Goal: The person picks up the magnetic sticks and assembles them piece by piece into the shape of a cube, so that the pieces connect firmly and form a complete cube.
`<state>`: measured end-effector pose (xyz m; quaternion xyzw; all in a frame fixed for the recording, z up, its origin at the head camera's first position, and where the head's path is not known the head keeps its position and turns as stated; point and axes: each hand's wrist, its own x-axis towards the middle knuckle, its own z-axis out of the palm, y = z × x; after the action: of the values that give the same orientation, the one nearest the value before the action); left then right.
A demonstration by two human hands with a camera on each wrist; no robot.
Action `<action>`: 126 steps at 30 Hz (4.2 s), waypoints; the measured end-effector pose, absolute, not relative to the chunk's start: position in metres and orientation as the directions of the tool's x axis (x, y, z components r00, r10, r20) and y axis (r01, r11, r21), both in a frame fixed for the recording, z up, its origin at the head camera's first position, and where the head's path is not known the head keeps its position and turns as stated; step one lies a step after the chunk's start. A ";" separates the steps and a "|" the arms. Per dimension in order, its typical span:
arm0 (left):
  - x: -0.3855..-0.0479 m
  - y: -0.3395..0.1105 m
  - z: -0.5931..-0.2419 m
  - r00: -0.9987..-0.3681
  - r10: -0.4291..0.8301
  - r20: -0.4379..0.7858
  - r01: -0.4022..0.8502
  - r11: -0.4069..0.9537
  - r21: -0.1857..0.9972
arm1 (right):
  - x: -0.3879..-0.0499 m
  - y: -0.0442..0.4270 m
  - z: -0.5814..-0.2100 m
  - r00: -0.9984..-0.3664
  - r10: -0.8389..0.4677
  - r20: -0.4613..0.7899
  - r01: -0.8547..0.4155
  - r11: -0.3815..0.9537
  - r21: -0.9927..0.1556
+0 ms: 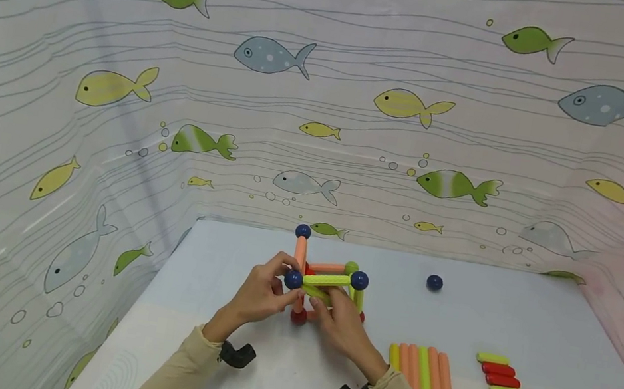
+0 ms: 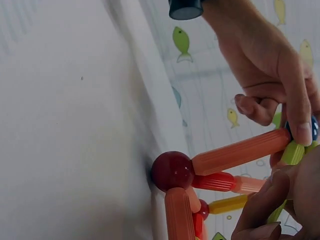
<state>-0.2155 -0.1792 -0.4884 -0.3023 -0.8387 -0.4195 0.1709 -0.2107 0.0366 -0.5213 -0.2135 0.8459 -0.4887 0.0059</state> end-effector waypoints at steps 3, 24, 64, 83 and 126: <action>-0.215 -0.178 -0.489 -0.782 0.335 0.527 0.624 0.411 0.665 | -0.211 0.037 -0.520 -0.910 -0.373 0.180 -0.339 0.423 -0.840; -0.212 -0.173 -0.487 -0.824 0.296 0.483 0.565 0.370 0.737 | -0.180 0.155 -0.465 -0.878 -0.478 0.027 -0.434 0.771 -0.465; -0.211 -0.174 -0.491 -0.826 0.306 0.473 0.561 0.369 0.741 | -0.225 0.320 -0.507 -0.903 -0.409 -0.131 -0.264 0.770 -0.580; -0.210 -0.173 -0.489 -0.835 0.306 0.457 0.546 0.369 0.752 | -0.193 0.108 -0.528 -0.876 -0.396 0.276 -0.482 0.755 -0.444; -0.209 -0.173 -0.487 -0.841 0.302 0.449 0.539 0.391 0.746 | -0.186 0.056 -0.533 -0.767 -0.339 0.545 -0.544 0.795 -0.270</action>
<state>-0.2090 -0.1734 -0.4873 -0.2548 -0.8251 -0.4896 0.1207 -0.1864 0.0555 -0.5333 -0.2410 0.9158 -0.2113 -0.2420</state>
